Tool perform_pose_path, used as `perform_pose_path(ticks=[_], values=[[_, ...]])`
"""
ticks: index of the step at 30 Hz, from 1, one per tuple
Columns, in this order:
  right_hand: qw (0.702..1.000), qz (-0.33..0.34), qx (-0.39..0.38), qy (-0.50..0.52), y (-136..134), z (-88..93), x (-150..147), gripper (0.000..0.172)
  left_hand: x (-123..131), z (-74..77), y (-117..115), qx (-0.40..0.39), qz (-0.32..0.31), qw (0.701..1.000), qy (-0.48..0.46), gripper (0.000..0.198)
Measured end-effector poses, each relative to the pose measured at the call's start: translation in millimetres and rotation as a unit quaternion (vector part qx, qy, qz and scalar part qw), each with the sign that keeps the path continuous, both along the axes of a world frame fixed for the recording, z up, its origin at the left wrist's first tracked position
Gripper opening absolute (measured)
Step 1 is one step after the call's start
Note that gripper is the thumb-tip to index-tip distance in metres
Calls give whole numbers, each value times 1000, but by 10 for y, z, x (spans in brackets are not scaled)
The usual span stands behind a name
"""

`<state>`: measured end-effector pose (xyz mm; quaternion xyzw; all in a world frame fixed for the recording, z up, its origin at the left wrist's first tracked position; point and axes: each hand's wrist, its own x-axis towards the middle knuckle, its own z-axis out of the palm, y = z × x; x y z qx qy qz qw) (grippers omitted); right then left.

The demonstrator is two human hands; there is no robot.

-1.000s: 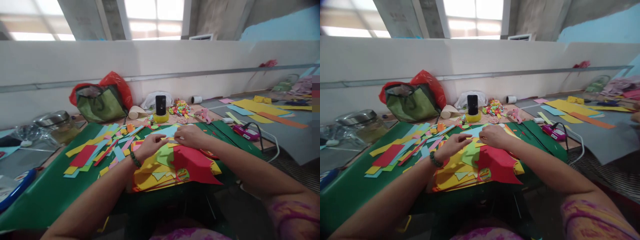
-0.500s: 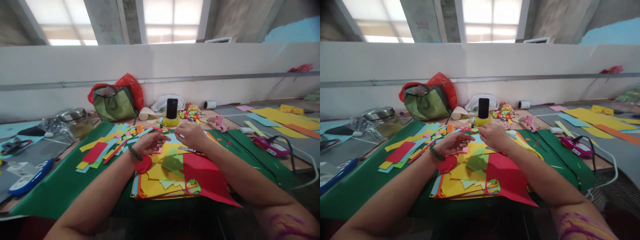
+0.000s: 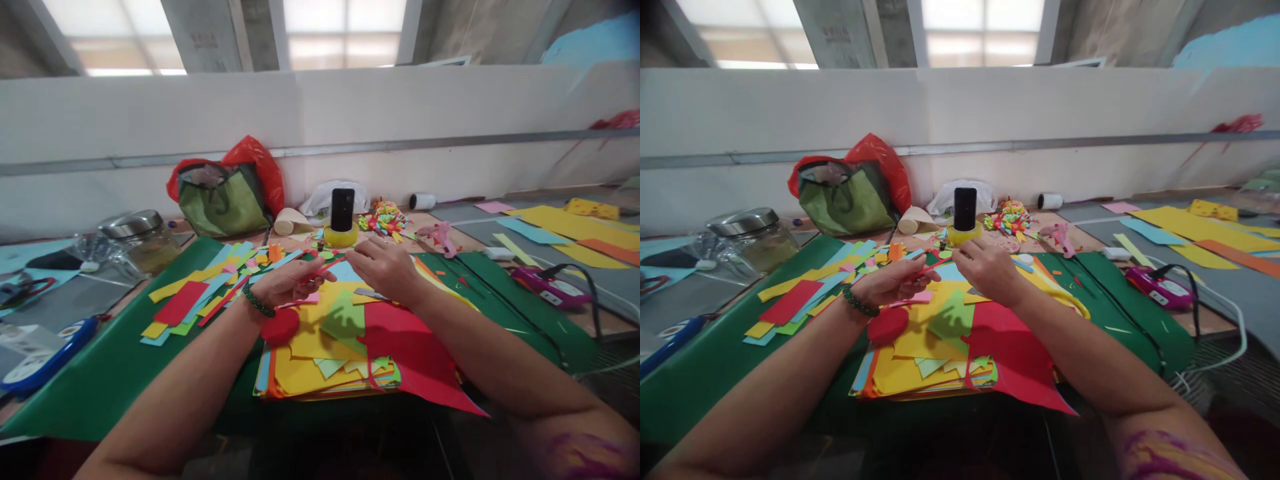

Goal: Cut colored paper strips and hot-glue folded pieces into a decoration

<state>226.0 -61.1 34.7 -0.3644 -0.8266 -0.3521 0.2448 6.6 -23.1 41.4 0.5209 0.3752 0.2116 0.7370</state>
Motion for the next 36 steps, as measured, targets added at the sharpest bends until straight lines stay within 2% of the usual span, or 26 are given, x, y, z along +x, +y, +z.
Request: perform_pose_path(ticks=[2,8,11,15,18,22,25,28,32,34,36], values=[[1000,0,6,-9,-7,4,-1,29,-15,-19,-9,30,-32,999,2,33],[1000,0,-9,16,17,-19,8,31,-54,19,-31,57,-65,996,15,36],[999,3,-34,27,31,-39,12,32,-74,21,-13,81,-61,995,19,37],[998,8,-48,28,28,-55,13,33,-85,-34,43,111,-32,993,38,22],[998,5,-50,22,4,-49,15,32,-77,-53,56,96,-31,994,43,19],[999,15,-29,15,-16,-48,9,33,-64,-28,33,62,-29,997,35,24],[995,56,-48,72,7,-87,-20,32,-53,-4,3,55,-36,997,30,28],[960,111,-148,212,31,-142,-82,24,-16,-7,-33,64,-29,997,19,30],[856,126,-327,381,10,-157,-185,20,75,-70,-77,90,33,995,16,31],[802,130,-392,431,-7,-141,-224,21,119,-107,-95,88,60,994,23,35],[764,131,-432,460,-14,-128,-248,20,153,-131,-113,90,75,993,16,38]])
